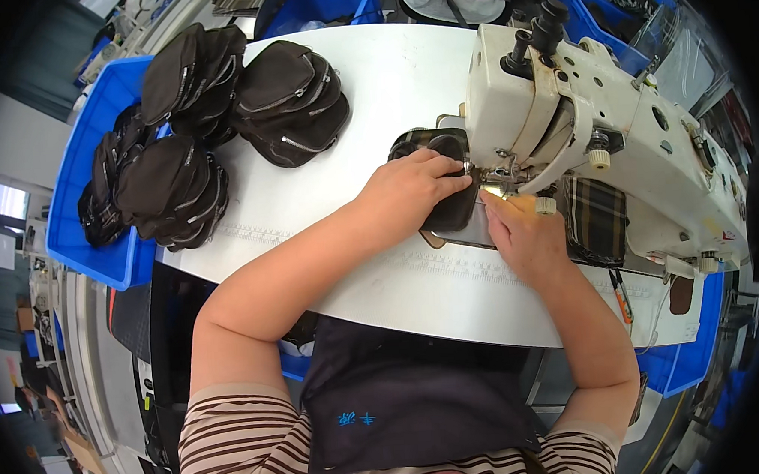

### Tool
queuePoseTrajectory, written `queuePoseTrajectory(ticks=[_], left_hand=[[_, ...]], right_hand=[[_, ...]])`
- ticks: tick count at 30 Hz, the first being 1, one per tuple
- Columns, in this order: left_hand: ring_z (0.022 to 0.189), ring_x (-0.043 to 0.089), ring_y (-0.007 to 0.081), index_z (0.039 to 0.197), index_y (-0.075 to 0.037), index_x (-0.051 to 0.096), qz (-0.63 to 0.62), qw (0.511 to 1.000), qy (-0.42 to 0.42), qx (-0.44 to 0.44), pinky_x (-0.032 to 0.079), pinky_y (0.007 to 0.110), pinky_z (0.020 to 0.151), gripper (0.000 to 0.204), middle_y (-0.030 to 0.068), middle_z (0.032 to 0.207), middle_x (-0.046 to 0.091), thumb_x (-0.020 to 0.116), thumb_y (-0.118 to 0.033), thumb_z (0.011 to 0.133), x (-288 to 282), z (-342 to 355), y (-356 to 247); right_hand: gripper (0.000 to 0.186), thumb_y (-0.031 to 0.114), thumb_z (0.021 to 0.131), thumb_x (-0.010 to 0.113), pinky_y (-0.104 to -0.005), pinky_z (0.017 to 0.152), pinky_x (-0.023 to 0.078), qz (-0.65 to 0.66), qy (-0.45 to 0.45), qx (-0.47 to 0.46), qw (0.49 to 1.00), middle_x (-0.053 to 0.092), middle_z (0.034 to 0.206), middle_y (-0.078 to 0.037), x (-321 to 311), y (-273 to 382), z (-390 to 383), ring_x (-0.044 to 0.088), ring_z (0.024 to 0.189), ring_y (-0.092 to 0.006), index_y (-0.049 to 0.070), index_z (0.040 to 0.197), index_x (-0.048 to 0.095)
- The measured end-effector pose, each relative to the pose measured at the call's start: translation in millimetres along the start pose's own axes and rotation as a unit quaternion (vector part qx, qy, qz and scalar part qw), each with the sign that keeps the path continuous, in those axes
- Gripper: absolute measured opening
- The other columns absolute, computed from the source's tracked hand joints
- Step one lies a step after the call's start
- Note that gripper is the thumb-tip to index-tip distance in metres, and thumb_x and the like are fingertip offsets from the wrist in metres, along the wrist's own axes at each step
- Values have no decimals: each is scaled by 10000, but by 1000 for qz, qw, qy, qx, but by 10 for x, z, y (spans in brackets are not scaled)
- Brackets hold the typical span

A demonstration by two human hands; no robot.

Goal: Sewing a small leather pouch using an industrial sewing machine.

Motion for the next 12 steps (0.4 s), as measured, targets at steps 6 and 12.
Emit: queuePoseTrajectory(ticks=[6,12], left_hand=[[1333,547,329,1409,-77,630,-30,997,72,11,474,414,1100,883,96,1480,586,847,-563,704,-305,-723,-186],[1517,345,284,1624,-135,345,-2,989,142,-27,373,466,1165,1198,82,1680,341,937,-470,638,-239,-1467,-493]], right_hand=[[146,142,915,733,-372,568,510,-15,37,1,999,697,737,-47,90,-32,-13,643,592,-269,104,1049,774],[176,160,925,727,-392,604,532,-9,-3,-30,999,707,763,-82,86,47,0,676,646,-270,97,1085,765]])
Point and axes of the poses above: each hand's wrist, its own z-axis towards the middle knuckle, its own x-axis out of the palm, y = z × x, the point moved 6 cm from there along z, towards the middle knuckle
